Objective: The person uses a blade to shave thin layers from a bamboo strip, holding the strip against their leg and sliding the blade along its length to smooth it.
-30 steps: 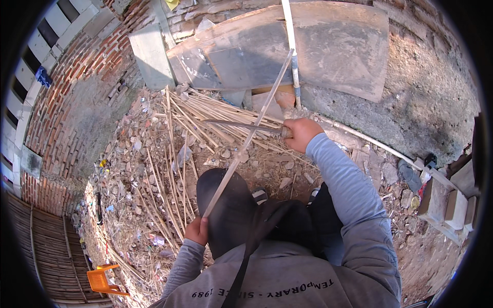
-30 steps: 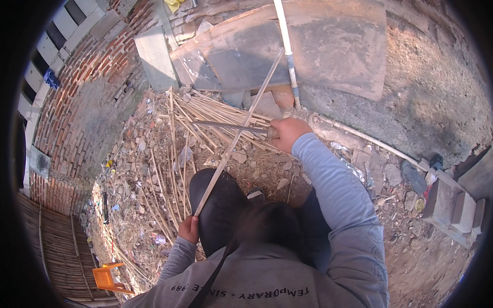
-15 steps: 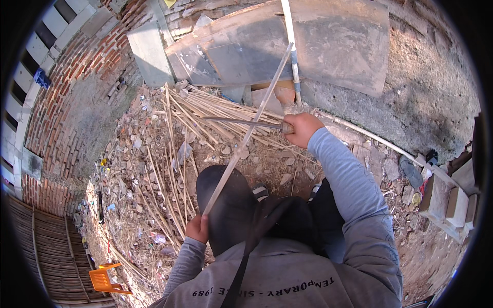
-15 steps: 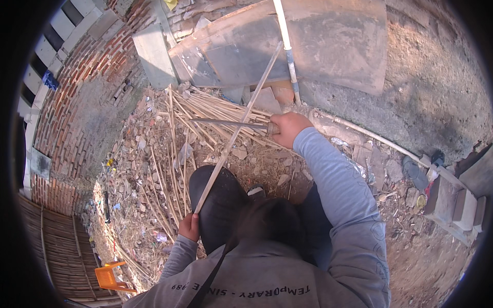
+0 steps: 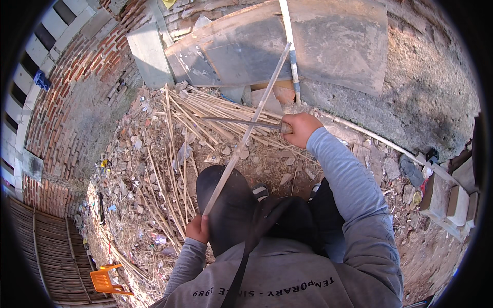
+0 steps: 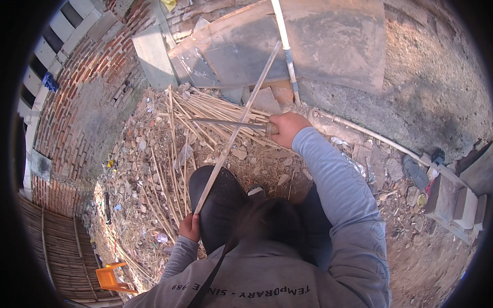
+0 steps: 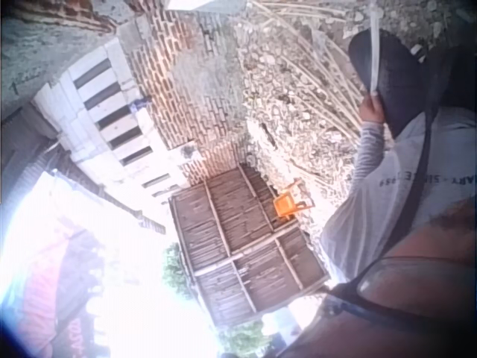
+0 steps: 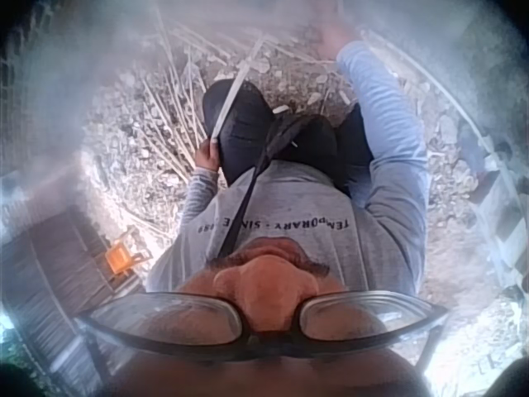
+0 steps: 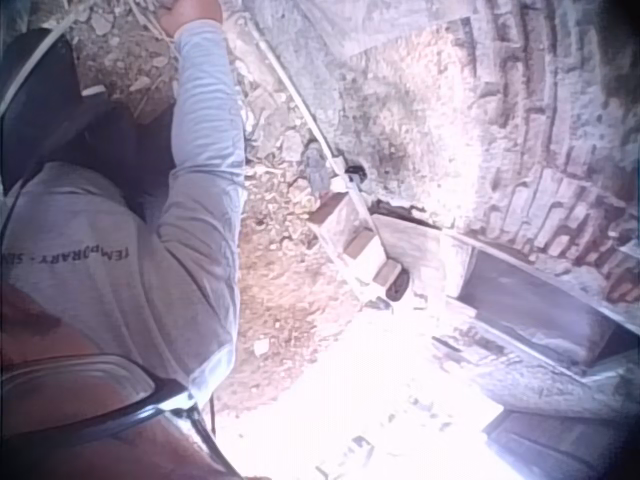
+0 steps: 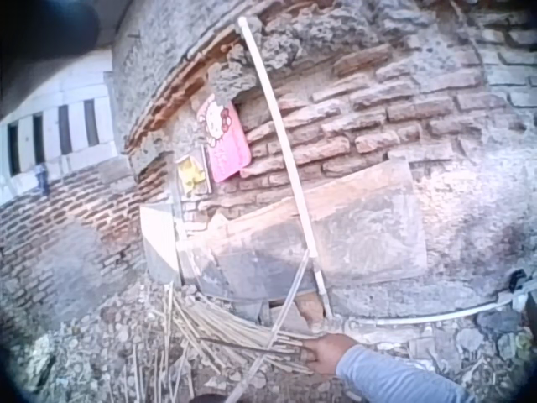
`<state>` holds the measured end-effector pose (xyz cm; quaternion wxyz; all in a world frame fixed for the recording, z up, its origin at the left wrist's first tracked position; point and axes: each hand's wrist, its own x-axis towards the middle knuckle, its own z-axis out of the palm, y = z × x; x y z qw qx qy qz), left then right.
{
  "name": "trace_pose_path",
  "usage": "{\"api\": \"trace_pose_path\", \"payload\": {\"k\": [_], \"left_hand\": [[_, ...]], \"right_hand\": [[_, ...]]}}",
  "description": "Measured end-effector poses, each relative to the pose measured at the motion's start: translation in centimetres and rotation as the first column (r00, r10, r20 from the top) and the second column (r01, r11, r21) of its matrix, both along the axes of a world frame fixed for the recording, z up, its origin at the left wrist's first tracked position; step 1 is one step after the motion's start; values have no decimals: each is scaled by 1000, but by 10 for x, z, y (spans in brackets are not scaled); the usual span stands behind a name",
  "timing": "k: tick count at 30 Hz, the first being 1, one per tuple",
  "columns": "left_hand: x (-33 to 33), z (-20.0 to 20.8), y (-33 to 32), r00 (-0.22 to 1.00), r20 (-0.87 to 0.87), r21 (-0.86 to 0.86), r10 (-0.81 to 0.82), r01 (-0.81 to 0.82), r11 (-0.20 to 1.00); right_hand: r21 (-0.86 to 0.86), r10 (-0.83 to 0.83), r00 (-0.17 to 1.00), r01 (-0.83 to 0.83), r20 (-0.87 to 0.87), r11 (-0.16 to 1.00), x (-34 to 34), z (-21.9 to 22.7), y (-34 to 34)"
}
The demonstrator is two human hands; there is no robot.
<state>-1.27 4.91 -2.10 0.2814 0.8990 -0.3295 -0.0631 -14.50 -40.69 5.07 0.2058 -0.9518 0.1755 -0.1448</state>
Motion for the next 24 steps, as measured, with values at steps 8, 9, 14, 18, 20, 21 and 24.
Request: {"api": "trace_pose_path", "payload": {"k": [8, 9, 14, 18, 20, 21, 24], "left_hand": [[-2, 3, -3, 1000, 17, -11, 14, -14, 1000], [-2, 3, -3, 1000, 17, -11, 15, -15, 1000], [-1, 0, -2, 1000, -6, -26, 12, -12, 1000], [-1, -1, -2, 1000, 8, -30, 11, -11, 999], [-2, 1, -2, 1000, 10, -29, 16, -16, 999], [-2, -1, -1, 1000, 10, -28, 16, -16, 999], [-1, -5, 0, 1000, 1, -36, 30, -30, 999]], "right_hand": [[24, 0, 1000, 0, -3, 1000, 1, -2, -1], [32, -3, 1000, 3, -15, 999, 1, -2, -1], [35, -2, 1000, 3, -23, 999, 2, -4, -1], [48, 1, 1000, 0, -27, 999, 2, -3, 0], [51, 2, 1000, 0, -32, 999, 2, -3, 0], [51, 2, 999, 0, -32, 999, 2, -3, 0], [57, 4, 1000, -3, -24, 998, 2, -5, -1]]}}
